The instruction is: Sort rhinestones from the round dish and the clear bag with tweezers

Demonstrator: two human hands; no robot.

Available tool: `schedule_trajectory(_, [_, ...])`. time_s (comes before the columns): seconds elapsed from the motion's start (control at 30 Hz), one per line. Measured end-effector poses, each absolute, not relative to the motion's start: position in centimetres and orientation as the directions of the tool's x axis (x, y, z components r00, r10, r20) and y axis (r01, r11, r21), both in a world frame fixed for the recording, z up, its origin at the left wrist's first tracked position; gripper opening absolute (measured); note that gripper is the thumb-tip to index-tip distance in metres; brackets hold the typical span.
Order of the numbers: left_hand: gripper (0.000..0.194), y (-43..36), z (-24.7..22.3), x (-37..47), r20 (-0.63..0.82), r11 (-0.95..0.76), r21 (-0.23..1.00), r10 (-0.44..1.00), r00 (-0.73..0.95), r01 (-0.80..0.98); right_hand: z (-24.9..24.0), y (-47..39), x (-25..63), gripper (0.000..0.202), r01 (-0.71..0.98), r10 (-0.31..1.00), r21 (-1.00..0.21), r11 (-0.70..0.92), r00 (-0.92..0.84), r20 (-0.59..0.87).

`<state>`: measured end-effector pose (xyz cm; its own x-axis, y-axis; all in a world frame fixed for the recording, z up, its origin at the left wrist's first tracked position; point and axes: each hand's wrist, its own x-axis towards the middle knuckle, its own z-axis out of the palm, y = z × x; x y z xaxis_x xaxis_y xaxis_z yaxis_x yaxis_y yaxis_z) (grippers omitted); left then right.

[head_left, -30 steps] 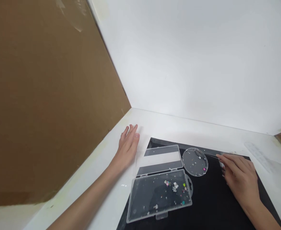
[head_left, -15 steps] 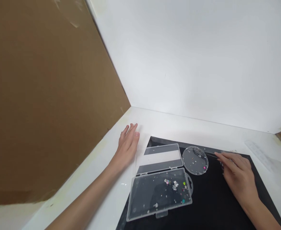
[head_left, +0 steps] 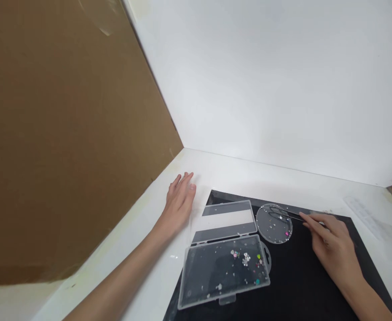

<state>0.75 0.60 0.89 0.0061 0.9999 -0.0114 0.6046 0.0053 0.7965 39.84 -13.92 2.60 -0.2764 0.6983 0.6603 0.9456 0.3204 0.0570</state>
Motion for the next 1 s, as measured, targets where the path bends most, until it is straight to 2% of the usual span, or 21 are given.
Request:
schedule_trajectory(0.1, [0.087,0.6,0.8,0.7,-0.009,0.000,0.796,1.000,0.012,0.605,2.5,-14.0,39.8,0.053,0.946,0.696,0.077,0.316,-0.286,0.659])
schedule_trajectory(0.3, [0.088,0.7,0.9,0.7,-0.004,-0.006,0.793,1.000,0.015,0.610,2.8,-14.2,39.3,0.068,0.960,0.683,0.130,0.250,-0.270,0.679])
schedule_trajectory(0.47, [0.085,0.7,0.7,0.6,0.009,-0.023,0.796,1.000,0.026,0.606,3.2,-14.4,38.9,0.066,0.964,0.683,0.078,0.253,-0.236,0.691])
schedule_trajectory(0.57, [0.081,0.7,0.5,0.6,0.023,-0.035,0.796,0.999,0.028,0.605,3.2,-14.8,38.8,0.051,0.960,0.699,-0.029,0.278,-0.182,0.691])
schedule_trajectory(0.7, [0.081,0.8,0.5,0.5,0.028,-0.045,0.792,0.999,0.037,0.609,3.2,-15.7,39.0,0.026,0.930,0.761,-0.230,0.286,-0.075,0.644])
schedule_trajectory(0.77, [0.083,0.8,0.6,0.6,0.022,-0.042,0.790,0.999,0.041,0.611,3.1,-16.1,39.4,0.021,0.909,0.793,-0.329,0.257,-0.004,0.609])
schedule_trajectory(0.9, [0.083,0.9,0.8,0.6,0.015,-0.042,0.790,0.999,0.049,0.611,2.6,-16.3,40.2,0.038,0.845,0.836,-0.512,0.155,0.164,0.523])
schedule_trajectory(1.0, [0.082,1.0,0.8,0.6,0.017,-0.051,0.794,0.998,0.062,0.606,2.5,-16.2,40.2,0.053,0.762,0.883,-0.645,0.060,0.261,0.391])
